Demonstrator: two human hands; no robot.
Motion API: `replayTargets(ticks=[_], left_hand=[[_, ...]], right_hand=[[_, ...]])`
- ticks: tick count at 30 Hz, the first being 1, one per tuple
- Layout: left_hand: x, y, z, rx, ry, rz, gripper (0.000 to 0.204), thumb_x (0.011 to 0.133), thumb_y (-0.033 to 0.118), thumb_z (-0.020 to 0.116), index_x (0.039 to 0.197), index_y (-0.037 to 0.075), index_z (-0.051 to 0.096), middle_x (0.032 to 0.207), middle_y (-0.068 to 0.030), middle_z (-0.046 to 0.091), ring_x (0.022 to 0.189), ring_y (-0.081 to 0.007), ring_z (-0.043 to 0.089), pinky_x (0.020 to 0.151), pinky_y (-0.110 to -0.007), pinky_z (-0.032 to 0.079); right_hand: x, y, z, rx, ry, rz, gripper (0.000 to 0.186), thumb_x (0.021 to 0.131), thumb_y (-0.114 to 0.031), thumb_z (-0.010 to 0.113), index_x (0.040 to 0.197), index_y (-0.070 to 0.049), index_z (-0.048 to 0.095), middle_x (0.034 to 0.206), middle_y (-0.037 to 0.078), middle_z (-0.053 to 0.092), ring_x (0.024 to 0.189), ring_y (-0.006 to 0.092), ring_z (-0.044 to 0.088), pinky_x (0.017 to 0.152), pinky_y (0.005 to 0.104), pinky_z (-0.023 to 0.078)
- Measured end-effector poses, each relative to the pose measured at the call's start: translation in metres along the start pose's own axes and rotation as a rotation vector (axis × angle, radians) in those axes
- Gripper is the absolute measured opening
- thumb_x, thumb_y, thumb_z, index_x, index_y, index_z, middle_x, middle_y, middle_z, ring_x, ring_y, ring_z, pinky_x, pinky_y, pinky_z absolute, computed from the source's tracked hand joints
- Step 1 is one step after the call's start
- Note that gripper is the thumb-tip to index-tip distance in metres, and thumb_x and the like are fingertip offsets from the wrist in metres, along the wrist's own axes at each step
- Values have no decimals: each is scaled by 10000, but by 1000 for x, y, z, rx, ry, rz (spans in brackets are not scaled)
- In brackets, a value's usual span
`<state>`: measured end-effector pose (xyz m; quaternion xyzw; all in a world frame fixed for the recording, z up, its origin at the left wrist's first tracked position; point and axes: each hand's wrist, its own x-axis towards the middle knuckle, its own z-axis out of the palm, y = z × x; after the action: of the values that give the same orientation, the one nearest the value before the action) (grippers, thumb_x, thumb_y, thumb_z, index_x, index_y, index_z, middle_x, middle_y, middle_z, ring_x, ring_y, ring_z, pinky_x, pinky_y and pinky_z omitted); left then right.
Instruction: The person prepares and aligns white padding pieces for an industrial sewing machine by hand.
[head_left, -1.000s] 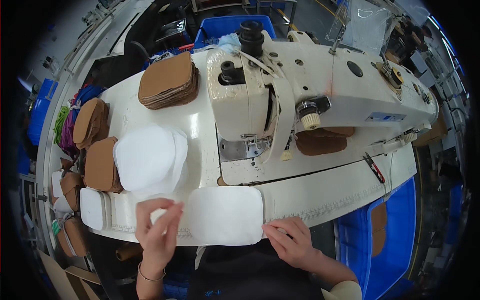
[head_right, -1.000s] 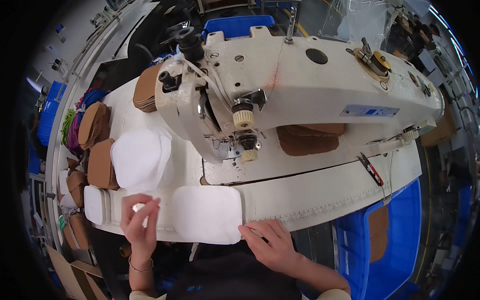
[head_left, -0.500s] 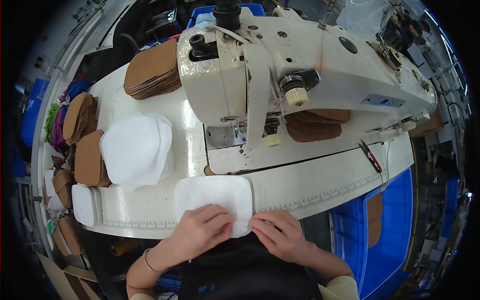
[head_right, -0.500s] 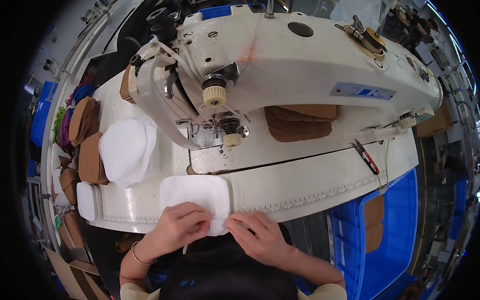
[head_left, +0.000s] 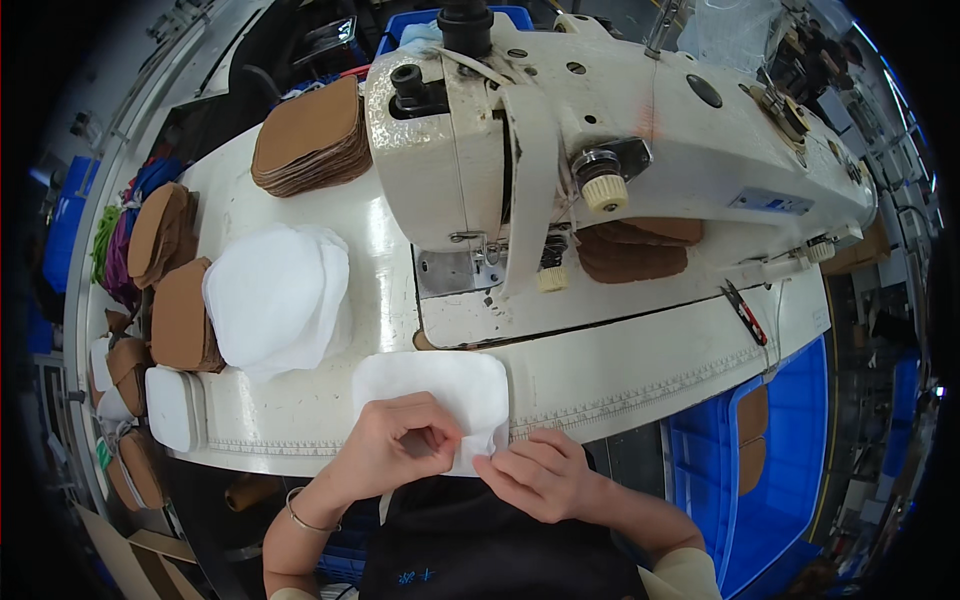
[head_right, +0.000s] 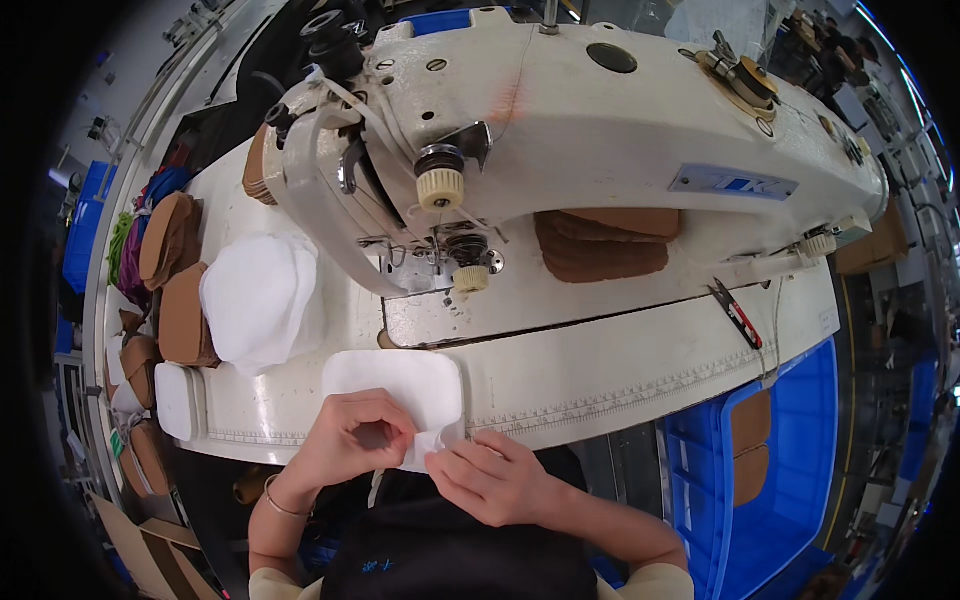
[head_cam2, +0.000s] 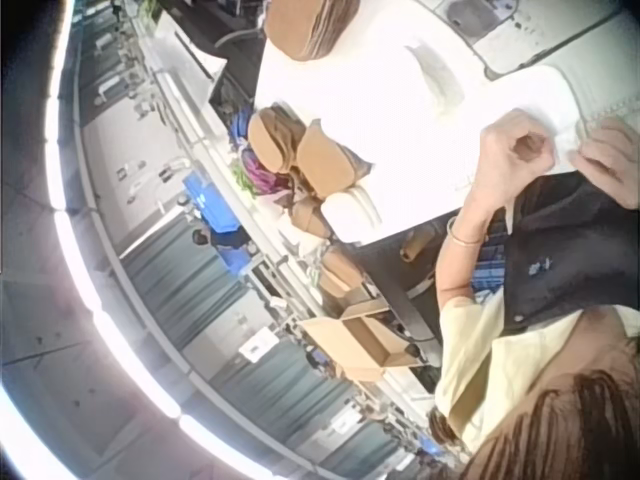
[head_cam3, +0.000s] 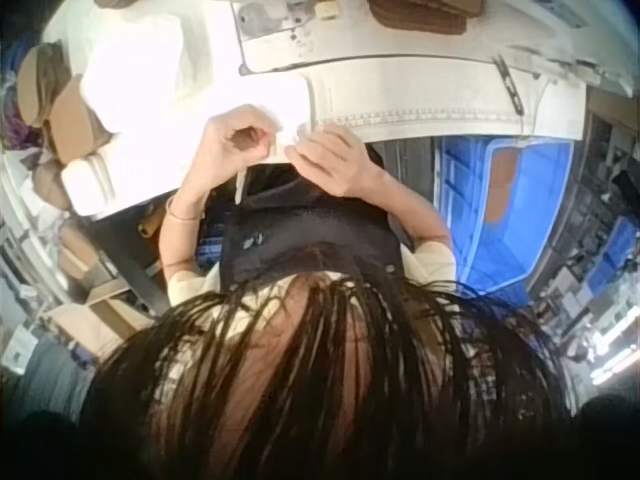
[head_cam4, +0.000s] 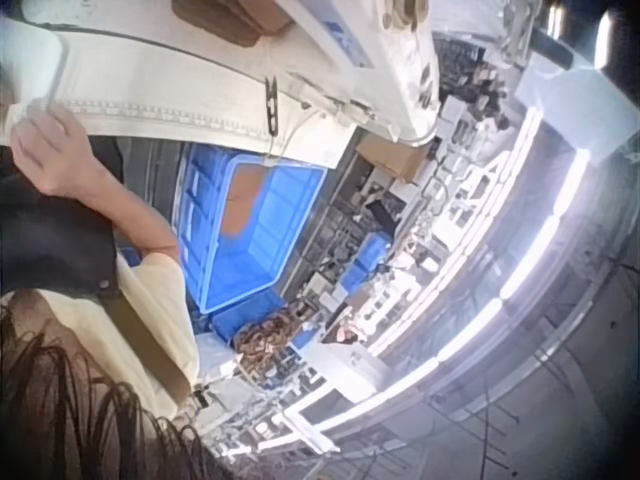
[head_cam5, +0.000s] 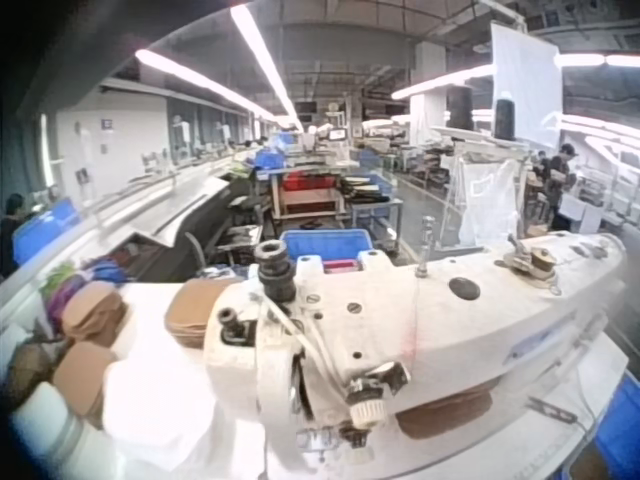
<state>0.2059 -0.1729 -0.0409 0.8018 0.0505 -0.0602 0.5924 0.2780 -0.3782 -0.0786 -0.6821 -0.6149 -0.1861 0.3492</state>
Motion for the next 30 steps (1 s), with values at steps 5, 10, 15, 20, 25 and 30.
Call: replayTargets(ticks=[5,10,15,20,25,30], left_hand=[[0,0,-2,-63,24,-54,57,759,-32,654,799,3,634,771,-39,600,674,-82,575,622,-212,475],[-3,1,-6,-157,-32,-154,154,780,40,705,905,6,623,846,-45,593,756,-101,577,671,-232,480],[-11,13,10,134,36,70,318,746,122,767,1001,11,611,972,-81,585,835,-202,584,701,-299,506],[-16,5,16,404,167,232,293,771,36,707,1048,9,614,928,-117,606,820,-276,590,703,-337,510],[-20,7,-15,-80,547,-168,89,911,68,579,966,1,596,742,2,574,647,-76,512,605,-214,421],[-15,28,-68,136,1121,251,164,955,73,505,1088,-22,503,798,-62,612,759,-104,592,664,-225,467]], right_hand=[[-8,-3,-3,3,-28,-7,181,699,-67,667,879,-46,652,990,37,587,891,158,561,750,284,455],[-3,-3,-3,27,-49,1,148,733,-74,651,874,-39,623,997,79,611,949,199,584,804,317,468],[-2,-2,0,85,-133,88,208,773,-103,634,946,1,587,1036,139,622,989,248,601,888,374,474],[-3,0,0,111,-121,123,251,769,-86,630,995,17,594,1051,132,625,987,247,607,872,359,482],[1,-1,-3,125,-144,130,296,769,-61,627,1053,21,604,1051,116,626,984,231,610,859,341,489],[0,-1,-3,147,-114,150,288,757,-48,634,1037,19,622,1000,97,630,979,213,613,833,330,496]])
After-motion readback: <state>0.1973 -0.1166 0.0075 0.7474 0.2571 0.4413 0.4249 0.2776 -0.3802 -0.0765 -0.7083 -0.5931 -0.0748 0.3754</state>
